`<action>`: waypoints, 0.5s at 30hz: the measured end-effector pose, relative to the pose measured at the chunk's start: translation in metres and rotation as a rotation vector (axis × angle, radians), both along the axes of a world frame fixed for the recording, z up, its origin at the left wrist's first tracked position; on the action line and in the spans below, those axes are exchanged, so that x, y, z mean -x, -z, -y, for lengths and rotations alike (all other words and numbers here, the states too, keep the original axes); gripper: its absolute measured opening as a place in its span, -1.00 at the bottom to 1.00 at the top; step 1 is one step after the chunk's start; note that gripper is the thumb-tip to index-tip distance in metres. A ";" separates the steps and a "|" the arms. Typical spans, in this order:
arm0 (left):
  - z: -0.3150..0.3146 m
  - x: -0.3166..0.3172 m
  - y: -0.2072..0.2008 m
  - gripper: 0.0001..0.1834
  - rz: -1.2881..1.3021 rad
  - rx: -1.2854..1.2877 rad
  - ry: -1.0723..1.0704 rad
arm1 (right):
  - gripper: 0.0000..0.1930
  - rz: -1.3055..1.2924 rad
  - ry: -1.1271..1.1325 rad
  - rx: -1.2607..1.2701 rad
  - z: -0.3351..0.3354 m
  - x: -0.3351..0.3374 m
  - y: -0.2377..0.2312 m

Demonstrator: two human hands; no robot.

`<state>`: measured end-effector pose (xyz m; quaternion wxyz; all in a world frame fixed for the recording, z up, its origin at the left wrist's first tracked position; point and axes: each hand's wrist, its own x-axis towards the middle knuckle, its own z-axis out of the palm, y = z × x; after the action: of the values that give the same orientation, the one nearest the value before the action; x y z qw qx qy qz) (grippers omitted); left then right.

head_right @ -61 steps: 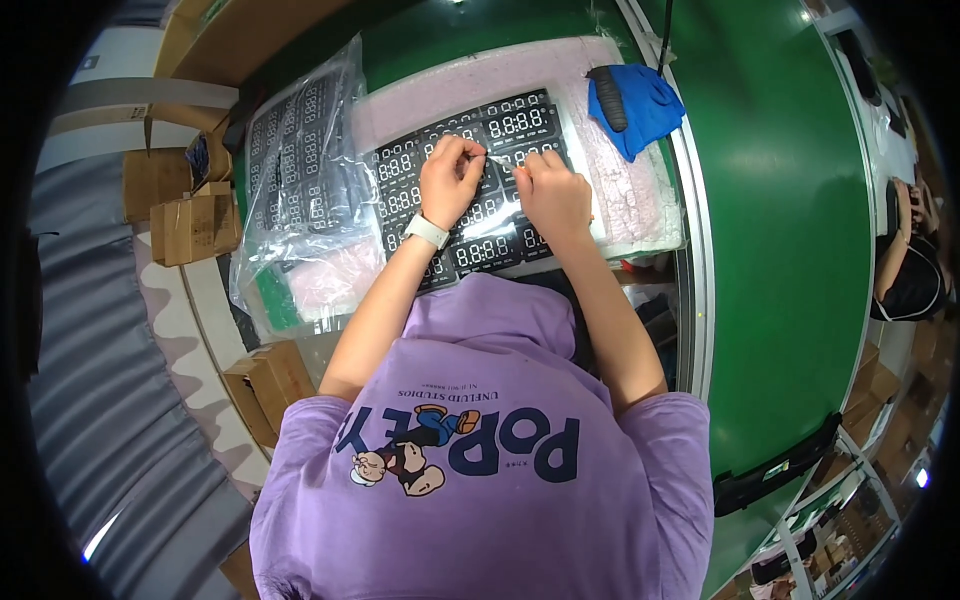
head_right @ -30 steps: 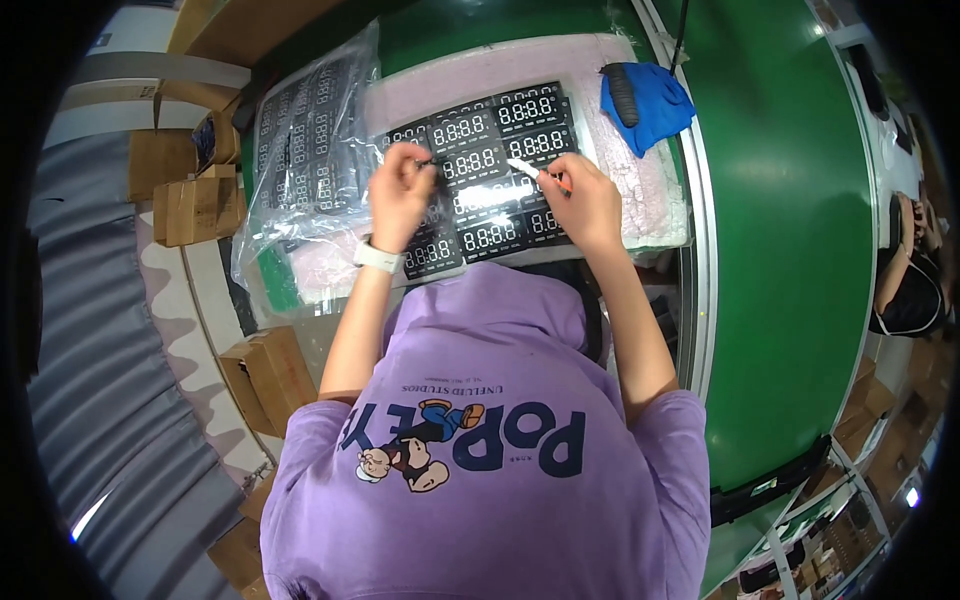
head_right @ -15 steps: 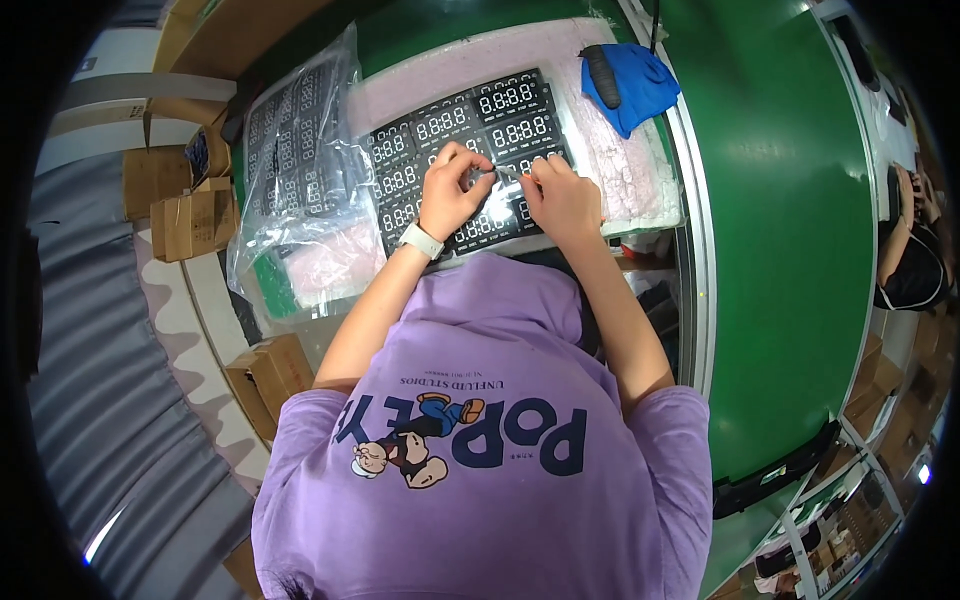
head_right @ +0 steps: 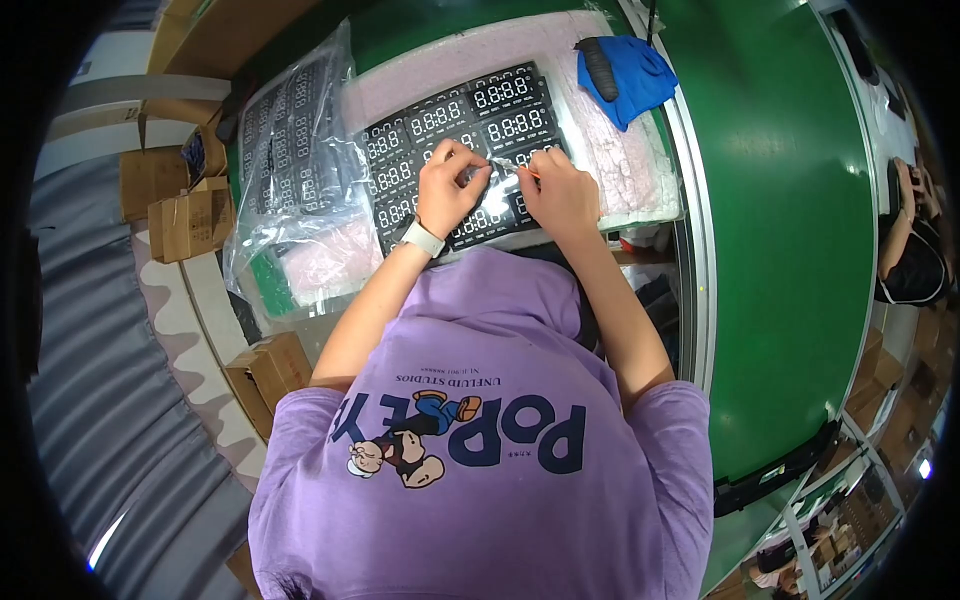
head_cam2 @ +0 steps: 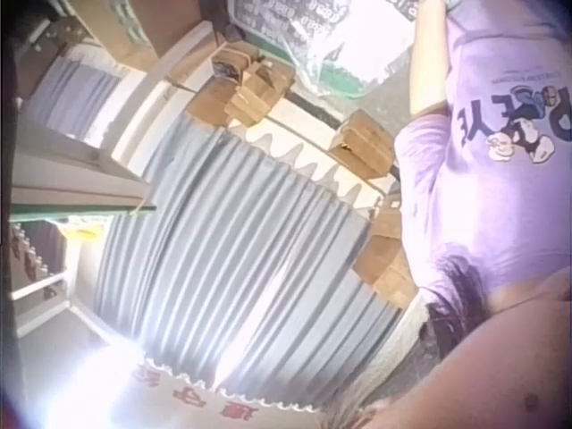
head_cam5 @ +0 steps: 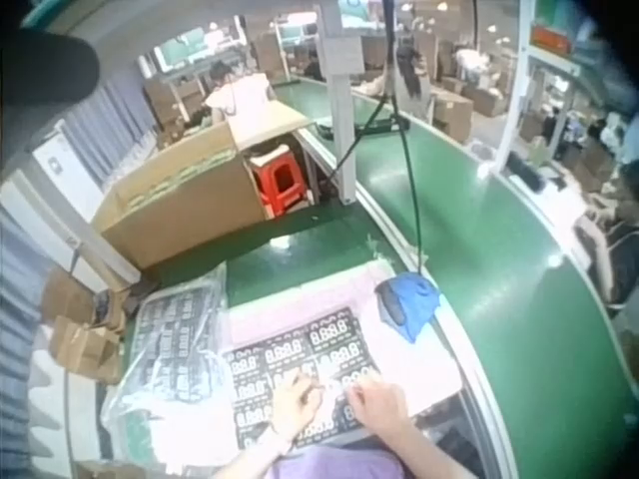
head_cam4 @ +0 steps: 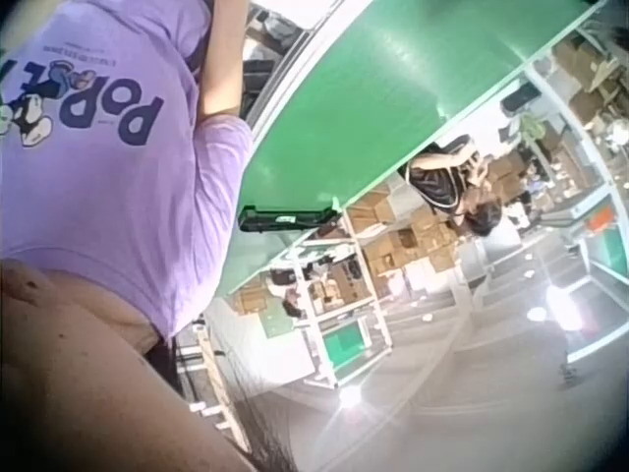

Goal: Peeling and applying protective films or components to LED display boards on an assembly line.

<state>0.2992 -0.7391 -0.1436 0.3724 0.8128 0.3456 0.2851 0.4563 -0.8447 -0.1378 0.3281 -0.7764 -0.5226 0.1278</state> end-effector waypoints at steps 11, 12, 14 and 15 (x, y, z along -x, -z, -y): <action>0.001 -0.004 -0.003 -0.86 -0.047 -0.009 0.046 | -0.78 0.060 -0.069 0.016 0.003 -0.003 0.006; 0.000 -0.003 -0.002 -0.86 -0.053 -0.030 0.062 | -0.79 0.071 -0.089 -0.005 0.003 -0.003 0.006; -0.001 -0.002 0.001 -0.86 -0.059 -0.051 0.076 | -0.79 0.080 -0.110 -0.028 0.003 -0.004 0.006; -0.001 -0.002 0.002 -0.86 -0.058 -0.067 0.080 | -0.79 0.068 -0.114 -0.034 0.003 -0.004 0.006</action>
<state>0.3013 -0.7384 -0.1452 0.3459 0.8458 0.3138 0.2579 0.4607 -0.8482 -0.1437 0.3153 -0.7438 -0.5788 0.1109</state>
